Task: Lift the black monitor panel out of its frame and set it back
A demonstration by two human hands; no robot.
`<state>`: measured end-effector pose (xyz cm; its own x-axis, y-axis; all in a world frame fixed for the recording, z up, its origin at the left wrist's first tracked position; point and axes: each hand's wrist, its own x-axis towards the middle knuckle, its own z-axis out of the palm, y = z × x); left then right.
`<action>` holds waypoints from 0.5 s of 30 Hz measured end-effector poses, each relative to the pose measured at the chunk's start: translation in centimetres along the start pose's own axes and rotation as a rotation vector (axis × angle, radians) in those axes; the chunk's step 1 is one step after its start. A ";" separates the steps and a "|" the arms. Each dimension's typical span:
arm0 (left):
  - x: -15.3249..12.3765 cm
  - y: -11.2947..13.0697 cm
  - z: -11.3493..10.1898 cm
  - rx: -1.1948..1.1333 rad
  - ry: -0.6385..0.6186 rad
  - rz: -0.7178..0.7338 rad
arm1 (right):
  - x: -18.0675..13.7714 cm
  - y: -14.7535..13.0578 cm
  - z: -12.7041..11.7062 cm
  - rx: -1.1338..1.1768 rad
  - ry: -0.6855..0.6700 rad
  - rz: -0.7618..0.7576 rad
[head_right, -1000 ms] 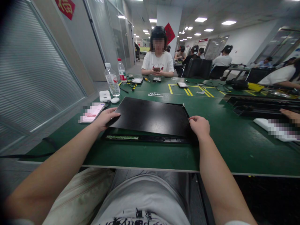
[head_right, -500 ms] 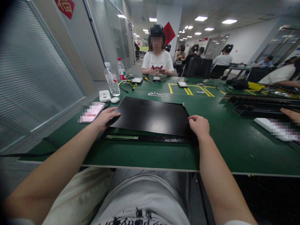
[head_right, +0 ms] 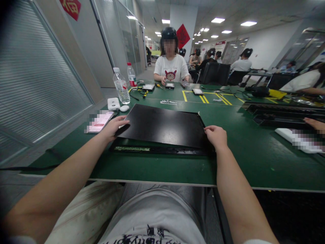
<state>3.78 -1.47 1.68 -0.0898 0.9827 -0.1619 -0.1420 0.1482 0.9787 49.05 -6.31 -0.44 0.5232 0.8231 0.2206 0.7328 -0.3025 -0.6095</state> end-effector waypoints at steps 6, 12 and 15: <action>0.1 0.0 -0.4 0.021 -0.002 0.069 | 0.1 0.1 0.1 0.032 0.004 0.007; 0.5 -0.2 -1.1 0.244 0.018 0.214 | 0.0 0.1 0.1 0.046 -0.003 0.011; 0.9 -0.4 -1.5 0.422 0.053 0.310 | 0.1 0.2 0.1 0.044 -0.007 0.009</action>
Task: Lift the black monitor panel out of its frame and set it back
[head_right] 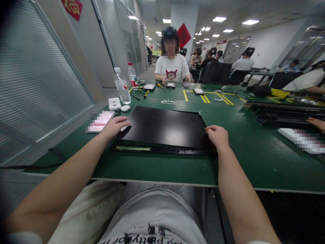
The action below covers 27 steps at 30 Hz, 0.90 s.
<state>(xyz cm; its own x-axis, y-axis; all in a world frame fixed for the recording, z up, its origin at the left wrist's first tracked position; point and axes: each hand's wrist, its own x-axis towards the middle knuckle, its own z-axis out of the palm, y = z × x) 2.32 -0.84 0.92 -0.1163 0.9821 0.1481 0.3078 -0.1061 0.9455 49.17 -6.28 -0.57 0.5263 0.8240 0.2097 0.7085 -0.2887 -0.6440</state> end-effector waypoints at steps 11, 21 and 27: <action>0.7 -1.2 0.0 0.222 -0.030 0.075 | -0.1 -0.2 0.1 0.041 0.002 0.027; 0.7 -1.4 0.1 0.237 -0.032 0.059 | 0.1 0.1 0.3 0.064 0.003 0.029; 0.9 -1.7 -0.2 0.309 -0.053 0.067 | 0.1 0.3 0.3 0.086 0.015 0.025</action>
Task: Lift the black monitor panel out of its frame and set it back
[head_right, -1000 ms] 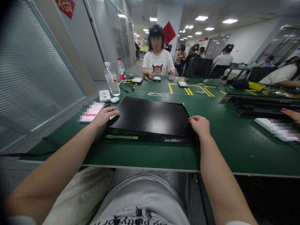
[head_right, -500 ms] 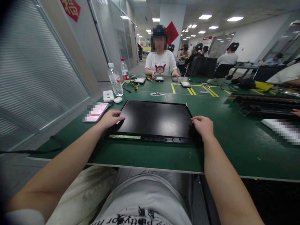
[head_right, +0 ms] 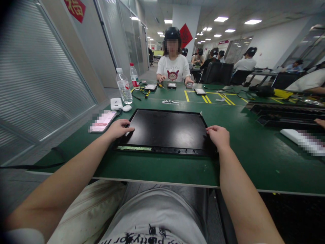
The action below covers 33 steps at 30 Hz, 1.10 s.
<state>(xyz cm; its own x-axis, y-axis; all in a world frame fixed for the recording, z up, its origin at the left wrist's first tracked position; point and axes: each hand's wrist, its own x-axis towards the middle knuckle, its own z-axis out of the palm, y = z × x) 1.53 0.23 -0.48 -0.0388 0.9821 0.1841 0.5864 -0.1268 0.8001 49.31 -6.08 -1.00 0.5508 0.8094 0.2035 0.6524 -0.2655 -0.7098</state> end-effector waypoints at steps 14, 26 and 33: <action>0.4 -0.5 -0.1 0.134 -0.033 0.053 | 0.5 0.6 0.2 0.027 -0.026 0.012; -0.2 -0.1 -1.0 0.446 -0.209 0.130 | 0.3 0.3 0.2 0.012 -0.007 0.010; -0.1 -0.2 -2.8 0.391 -0.305 0.348 | 0.3 0.4 0.0 0.027 0.008 0.005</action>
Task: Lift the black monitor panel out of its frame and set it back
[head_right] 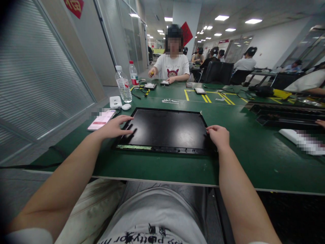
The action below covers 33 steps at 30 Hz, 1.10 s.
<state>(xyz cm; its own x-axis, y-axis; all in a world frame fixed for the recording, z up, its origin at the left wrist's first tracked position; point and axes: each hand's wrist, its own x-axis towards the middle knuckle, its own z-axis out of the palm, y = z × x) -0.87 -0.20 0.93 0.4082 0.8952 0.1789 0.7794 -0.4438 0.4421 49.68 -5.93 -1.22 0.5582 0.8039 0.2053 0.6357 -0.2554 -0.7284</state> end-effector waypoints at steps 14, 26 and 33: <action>-1.3 0.6 -2.0 0.108 -0.314 0.110 | -0.1 -0.1 0.1 -0.019 0.000 0.018; -1.2 1.1 -2.0 0.057 -0.287 0.153 | -0.3 -0.4 -0.1 -0.015 -0.002 0.030; -1.3 1.3 -1.8 0.029 -0.250 0.104 | -0.5 -0.6 -0.2 -0.019 -0.001 0.022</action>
<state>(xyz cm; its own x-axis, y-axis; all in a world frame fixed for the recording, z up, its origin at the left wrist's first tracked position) -1.24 -1.87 2.86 0.5889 0.8082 -0.0021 0.7388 -0.5373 0.4068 49.16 -6.24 -0.78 0.5716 0.7986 0.1883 0.6333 -0.2835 -0.7201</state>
